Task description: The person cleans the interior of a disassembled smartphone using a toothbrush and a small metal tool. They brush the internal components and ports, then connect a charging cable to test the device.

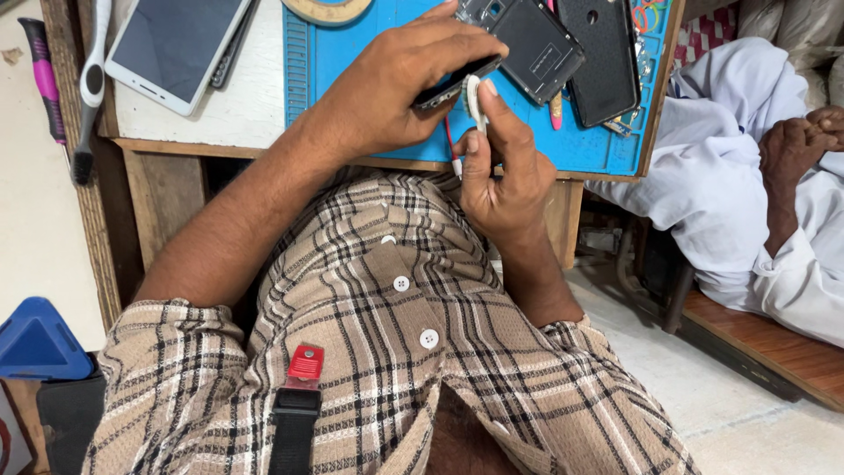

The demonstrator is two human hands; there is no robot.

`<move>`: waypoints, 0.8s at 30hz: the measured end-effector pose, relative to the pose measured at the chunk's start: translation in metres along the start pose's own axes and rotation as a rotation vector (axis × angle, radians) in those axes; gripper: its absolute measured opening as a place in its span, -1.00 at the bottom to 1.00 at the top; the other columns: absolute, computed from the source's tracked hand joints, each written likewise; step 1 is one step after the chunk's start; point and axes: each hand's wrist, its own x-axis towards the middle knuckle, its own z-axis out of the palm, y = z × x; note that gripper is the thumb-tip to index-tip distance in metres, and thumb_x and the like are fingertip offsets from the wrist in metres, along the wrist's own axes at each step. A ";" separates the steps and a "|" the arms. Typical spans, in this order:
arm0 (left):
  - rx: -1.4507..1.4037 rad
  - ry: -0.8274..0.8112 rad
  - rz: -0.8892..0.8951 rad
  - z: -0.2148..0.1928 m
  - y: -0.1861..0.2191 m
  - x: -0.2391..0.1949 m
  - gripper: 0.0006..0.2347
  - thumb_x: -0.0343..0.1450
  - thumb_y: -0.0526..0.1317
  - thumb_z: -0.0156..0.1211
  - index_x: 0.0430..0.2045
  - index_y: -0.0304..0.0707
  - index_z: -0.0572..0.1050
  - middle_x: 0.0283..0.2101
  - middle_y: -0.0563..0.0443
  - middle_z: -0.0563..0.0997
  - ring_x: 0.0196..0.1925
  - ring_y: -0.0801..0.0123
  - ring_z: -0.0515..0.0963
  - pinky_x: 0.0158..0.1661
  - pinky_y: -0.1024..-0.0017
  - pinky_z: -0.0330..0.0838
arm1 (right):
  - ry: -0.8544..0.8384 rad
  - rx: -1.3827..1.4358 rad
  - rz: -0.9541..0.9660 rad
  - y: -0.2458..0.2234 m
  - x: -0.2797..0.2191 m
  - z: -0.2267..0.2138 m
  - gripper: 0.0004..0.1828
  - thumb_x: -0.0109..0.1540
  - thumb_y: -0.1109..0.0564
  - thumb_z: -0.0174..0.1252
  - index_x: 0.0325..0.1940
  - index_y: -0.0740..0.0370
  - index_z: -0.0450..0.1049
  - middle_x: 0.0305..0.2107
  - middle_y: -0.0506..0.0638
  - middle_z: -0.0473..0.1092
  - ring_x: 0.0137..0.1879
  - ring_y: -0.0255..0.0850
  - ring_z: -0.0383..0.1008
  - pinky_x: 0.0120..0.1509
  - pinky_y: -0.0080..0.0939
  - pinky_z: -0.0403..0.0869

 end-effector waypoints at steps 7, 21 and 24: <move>0.031 -0.015 -0.021 -0.001 0.002 0.000 -0.60 0.47 -0.39 0.36 0.22 -0.26 0.48 0.15 -0.14 0.61 0.26 0.08 0.60 0.51 -0.01 0.19 | 0.024 -0.120 -0.003 -0.006 0.005 -0.011 -0.55 0.36 0.44 0.15 0.34 0.33 0.40 -0.28 0.08 0.49 -0.26 -0.27 0.52 -0.24 -0.39 0.52; 0.131 -0.040 -0.002 -0.004 0.011 -0.001 -0.50 0.32 -0.43 0.43 0.19 -0.33 0.47 0.16 -0.14 0.57 0.26 0.06 0.55 0.36 0.15 0.38 | -0.009 -0.180 -0.009 -0.014 0.005 -0.019 -0.53 0.36 0.42 0.22 0.35 0.22 0.44 -0.31 0.04 0.48 -0.29 -0.31 0.51 -0.22 -0.35 0.49; 0.154 -0.045 -0.006 -0.001 0.011 -0.001 -0.50 0.31 -0.43 0.44 0.19 -0.33 0.48 0.16 -0.11 0.57 0.24 0.07 0.55 0.24 0.24 0.49 | -0.014 -0.157 0.007 -0.012 0.003 -0.019 -0.53 0.37 0.42 0.22 0.35 0.20 0.44 -0.31 0.03 0.48 -0.34 -0.33 0.48 -0.24 -0.37 0.48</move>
